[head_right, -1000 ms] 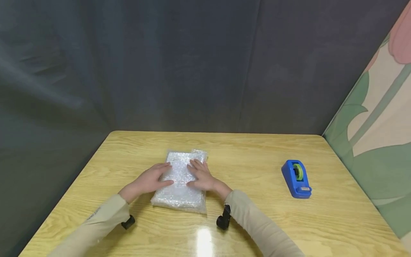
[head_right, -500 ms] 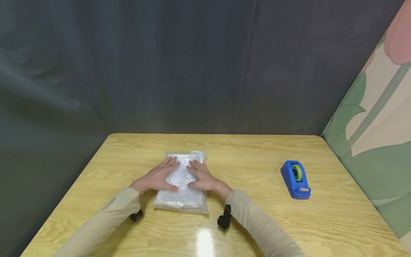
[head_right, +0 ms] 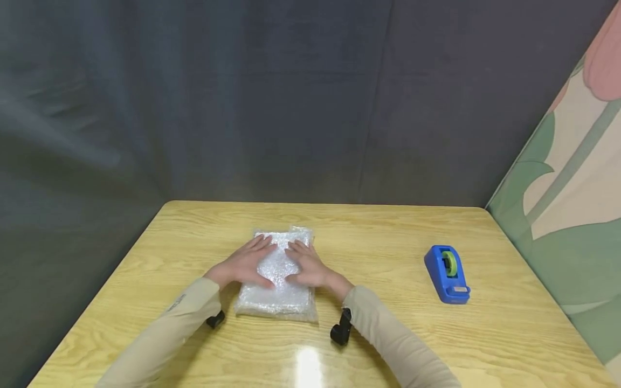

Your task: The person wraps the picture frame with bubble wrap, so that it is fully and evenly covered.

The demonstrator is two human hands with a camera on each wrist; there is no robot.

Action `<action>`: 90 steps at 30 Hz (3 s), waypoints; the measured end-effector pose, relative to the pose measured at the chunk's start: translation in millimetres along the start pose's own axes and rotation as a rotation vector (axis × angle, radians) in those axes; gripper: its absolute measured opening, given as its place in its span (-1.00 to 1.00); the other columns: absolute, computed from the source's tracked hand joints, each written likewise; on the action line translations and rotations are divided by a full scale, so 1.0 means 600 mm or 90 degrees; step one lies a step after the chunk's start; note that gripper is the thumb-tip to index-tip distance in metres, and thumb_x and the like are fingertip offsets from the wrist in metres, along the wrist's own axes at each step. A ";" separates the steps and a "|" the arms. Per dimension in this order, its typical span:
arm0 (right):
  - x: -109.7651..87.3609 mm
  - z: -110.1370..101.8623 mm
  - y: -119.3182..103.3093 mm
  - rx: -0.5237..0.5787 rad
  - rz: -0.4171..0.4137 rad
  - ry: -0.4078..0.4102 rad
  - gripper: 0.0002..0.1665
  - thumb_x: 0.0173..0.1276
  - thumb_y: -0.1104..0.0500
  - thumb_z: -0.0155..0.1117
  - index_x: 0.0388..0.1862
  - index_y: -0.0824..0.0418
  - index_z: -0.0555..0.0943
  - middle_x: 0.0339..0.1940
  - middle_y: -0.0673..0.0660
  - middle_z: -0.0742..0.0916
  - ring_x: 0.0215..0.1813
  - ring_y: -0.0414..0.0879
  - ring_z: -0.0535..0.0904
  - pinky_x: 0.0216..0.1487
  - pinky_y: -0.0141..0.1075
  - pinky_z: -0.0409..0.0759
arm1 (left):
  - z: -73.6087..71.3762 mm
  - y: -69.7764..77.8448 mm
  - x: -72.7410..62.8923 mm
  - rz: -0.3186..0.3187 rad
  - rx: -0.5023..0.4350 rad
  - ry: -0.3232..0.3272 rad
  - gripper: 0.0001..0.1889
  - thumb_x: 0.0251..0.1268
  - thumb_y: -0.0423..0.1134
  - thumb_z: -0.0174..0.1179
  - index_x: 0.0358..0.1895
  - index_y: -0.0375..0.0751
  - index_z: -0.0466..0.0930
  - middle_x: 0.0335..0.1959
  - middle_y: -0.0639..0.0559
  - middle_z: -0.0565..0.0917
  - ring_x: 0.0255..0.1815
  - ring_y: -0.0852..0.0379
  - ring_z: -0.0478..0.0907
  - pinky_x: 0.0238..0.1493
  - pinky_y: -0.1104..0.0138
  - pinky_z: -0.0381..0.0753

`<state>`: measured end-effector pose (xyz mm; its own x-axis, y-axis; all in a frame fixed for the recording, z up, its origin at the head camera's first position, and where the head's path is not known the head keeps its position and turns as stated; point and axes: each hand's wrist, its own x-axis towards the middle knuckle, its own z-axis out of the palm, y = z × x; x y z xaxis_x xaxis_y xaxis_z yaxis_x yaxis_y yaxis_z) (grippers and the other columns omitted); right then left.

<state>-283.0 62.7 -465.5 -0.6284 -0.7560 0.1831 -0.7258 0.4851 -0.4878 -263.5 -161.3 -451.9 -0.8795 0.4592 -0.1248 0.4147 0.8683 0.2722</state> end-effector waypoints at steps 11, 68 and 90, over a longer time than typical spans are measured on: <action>-0.067 -0.067 -0.009 0.217 0.069 0.070 -0.40 0.30 0.19 0.15 0.26 0.41 0.29 0.26 0.33 0.41 0.28 0.19 0.28 0.29 0.09 0.16 | -0.007 0.014 0.011 -0.003 -0.013 -0.006 0.16 -0.32 0.42 0.24 0.42 -0.02 -0.04 0.46 0.05 -0.20 0.45 0.05 -0.35 0.40 0.13 -0.23; -0.454 -0.256 0.136 -0.075 0.262 0.277 -0.88 0.02 0.41 0.34 -0.55 0.23 0.62 -0.56 -0.12 0.62 -0.48 -0.45 0.45 -0.56 -0.48 0.48 | -0.003 0.000 0.001 0.022 -0.056 0.022 0.16 -0.31 0.40 0.26 0.42 -0.09 -0.01 0.46 0.00 -0.18 0.45 0.02 -0.35 0.40 0.11 -0.27; -0.484 -0.272 0.106 0.176 0.445 0.215 -0.54 0.37 0.10 0.06 -0.11 0.54 0.52 -0.32 -0.20 0.67 -0.27 -0.35 0.59 -0.27 -0.49 0.56 | -0.006 0.004 -0.001 0.009 -0.063 0.008 0.15 -0.30 0.39 0.27 0.42 -0.06 -0.02 0.46 0.03 -0.20 0.45 0.03 -0.36 0.40 0.11 -0.27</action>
<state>-192.4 385.1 -410.3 -0.9919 -0.1257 -0.0157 -0.0683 0.6353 -0.7692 -262.8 -160.1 -448.0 -0.8767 0.4688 -0.1080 0.4031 0.8383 0.3670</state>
